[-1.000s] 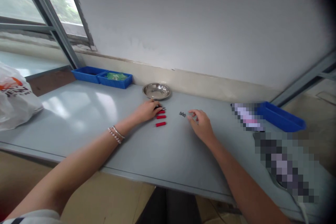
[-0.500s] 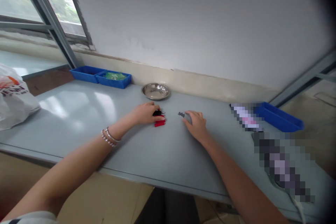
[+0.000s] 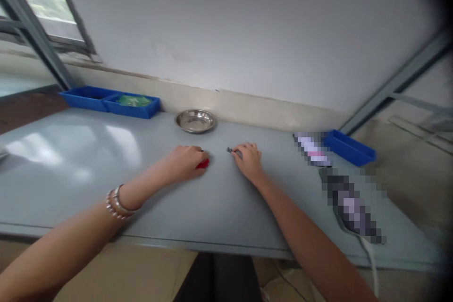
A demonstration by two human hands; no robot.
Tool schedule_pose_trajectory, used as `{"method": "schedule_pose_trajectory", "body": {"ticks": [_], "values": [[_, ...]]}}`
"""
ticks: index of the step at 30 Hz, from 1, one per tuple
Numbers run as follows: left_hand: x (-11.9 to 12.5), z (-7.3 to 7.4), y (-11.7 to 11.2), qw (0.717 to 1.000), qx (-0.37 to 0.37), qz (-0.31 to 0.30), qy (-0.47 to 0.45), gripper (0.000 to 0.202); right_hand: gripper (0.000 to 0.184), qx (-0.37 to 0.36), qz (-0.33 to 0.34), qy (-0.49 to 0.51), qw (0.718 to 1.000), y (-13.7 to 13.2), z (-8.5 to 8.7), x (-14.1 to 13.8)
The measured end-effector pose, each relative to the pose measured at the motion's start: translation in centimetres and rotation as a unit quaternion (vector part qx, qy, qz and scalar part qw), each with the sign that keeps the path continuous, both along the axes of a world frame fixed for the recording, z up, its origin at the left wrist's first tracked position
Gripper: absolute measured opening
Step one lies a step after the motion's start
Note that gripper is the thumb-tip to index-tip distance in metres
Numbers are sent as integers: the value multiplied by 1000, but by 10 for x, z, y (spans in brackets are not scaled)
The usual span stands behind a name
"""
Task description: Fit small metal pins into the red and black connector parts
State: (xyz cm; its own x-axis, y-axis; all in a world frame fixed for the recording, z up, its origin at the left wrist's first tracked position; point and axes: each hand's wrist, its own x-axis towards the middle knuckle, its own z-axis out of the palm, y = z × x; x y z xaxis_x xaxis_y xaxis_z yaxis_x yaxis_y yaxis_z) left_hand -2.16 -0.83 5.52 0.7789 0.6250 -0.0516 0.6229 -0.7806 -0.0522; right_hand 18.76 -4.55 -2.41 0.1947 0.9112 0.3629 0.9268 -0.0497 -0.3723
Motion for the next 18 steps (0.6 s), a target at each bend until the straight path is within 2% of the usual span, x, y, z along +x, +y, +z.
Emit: {"method": "schedule_pose_trajectory", "body": {"ticks": [2,5,8,10,13,14,16,18], "values": [[2,-3,-4,1000,1,1,-2,13,16,-2,-13,8,1000,-1,6,2],[3,-8,-5,1000,14,10,-11,17,13,0,-22,87,996,-4,15,5],[7,-9,-7,1000,29,-9,-1,17,11,-12,28,192,981,-11,22,1],[10,-8,-10,999,33,-29,-1,17,11,-38,97,290,951,-16,25,-5],[14,-5,-16,999,12,-38,-30,19,11,-76,197,434,876,-22,28,-13],[15,-5,-17,998,3,-41,-42,19,11,-83,212,454,861,-24,29,-15],[16,-7,-18,997,-6,-51,-65,17,12,-90,219,476,847,-26,30,-15],[16,-11,-17,994,-8,-58,-87,15,13,-90,213,482,845,-27,31,-13]]}}
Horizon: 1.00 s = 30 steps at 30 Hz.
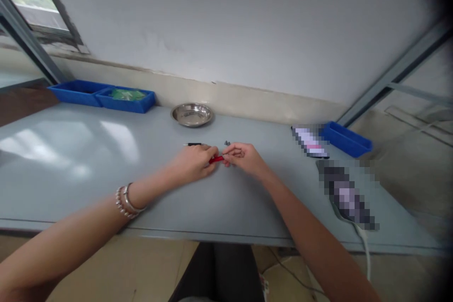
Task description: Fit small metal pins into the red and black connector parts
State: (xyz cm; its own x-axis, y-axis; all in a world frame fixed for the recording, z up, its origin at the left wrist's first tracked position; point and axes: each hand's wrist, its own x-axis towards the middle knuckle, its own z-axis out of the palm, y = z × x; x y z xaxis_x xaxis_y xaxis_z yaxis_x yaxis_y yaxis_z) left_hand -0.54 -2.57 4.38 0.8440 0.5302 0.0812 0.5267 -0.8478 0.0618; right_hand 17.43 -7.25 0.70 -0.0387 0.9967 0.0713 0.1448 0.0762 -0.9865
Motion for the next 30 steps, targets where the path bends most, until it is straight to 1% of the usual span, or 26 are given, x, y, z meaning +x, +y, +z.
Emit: {"method": "schedule_pose_trajectory", "body": {"ticks": [5,12,16,20,30], "values": [[-1,-10,5,999,-6,4,-39,17,16,-8,-8,-1,1000,1,-2,4],[-2,-16,9,997,-2,-6,-83,22,16,3,-17,4,1000,3,-10,4],[-1,-19,10,995,-10,-10,-94,22,16,-5,-20,-5,1000,2,-7,4],[0,-19,8,995,-3,-11,-102,18,14,-12,-15,-20,1000,1,-4,4],[-1,-24,10,993,4,-26,-112,13,15,-13,-12,-21,1000,-1,-5,6]]}}
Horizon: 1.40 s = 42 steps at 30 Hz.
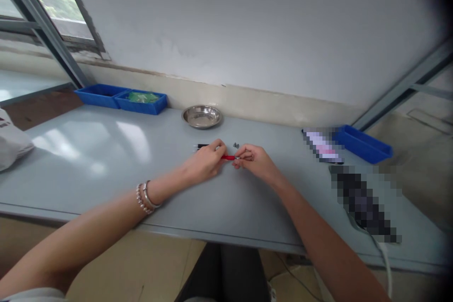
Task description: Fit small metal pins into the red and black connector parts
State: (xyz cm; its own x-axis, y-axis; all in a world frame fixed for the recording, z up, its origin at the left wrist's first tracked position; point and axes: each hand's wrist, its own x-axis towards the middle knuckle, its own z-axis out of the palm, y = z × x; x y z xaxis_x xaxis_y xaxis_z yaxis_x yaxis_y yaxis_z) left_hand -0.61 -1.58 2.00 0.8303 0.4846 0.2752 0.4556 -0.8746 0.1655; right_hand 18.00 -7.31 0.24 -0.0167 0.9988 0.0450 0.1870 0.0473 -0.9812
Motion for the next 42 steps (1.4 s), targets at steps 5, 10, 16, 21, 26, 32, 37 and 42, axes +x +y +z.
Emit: {"method": "schedule_pose_trajectory", "body": {"ticks": [5,10,16,21,26,32,37,42], "values": [[-1,2,-2,1000,14,8,-1,13,18,9,0,-41,999,-1,-1,-2],[0,3,-3,999,22,26,-10,12,28,-3,-24,-78,997,-2,3,-3],[1,4,-3,999,14,32,2,12,21,5,-18,-61,998,-3,8,-1],[1,4,-3,999,14,35,2,14,27,4,-16,-123,992,-5,10,0],[1,6,-4,1000,12,28,-1,16,20,23,-5,-156,987,-6,11,0],[1,7,-4,999,20,29,2,19,22,19,-8,-178,984,-7,14,-1],[1,6,-4,999,26,36,10,17,32,38,7,-213,976,-8,15,-2],[0,3,-3,999,32,31,6,19,22,22,5,-188,982,-9,17,-4]]}}
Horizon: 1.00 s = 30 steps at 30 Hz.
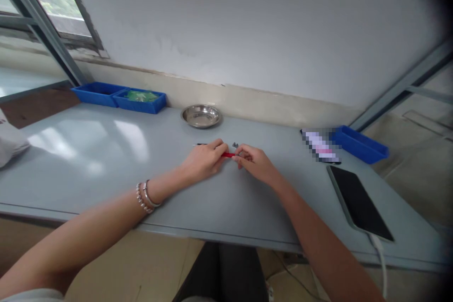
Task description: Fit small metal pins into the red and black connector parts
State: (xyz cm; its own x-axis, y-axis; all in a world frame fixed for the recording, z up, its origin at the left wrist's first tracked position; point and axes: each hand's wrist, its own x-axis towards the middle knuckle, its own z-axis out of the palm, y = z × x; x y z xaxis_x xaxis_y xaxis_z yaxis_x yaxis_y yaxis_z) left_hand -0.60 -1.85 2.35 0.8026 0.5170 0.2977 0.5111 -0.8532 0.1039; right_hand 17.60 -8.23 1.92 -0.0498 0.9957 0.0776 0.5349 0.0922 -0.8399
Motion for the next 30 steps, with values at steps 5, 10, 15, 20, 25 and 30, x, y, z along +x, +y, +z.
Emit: {"method": "schedule_pose_trajectory", "body": {"ticks": [5,10,15,20,25,30], "values": [[0,1,0,1000,-7,-8,-1,21,30,28,-19,-44,998,1,-2,1],[-7,13,17,996,-5,90,-23,17,20,112,-127,-75,983,10,-12,12],[-21,9,55,981,-30,190,-28,15,20,192,-171,-166,952,24,-35,25],[-27,-6,76,982,-58,177,13,15,31,179,-152,-220,947,37,-56,27],[-24,-6,71,986,-77,144,39,24,27,173,-151,-262,937,41,-58,21],[-22,-1,63,983,-76,161,42,27,21,166,-169,-267,934,41,-54,18]]}}
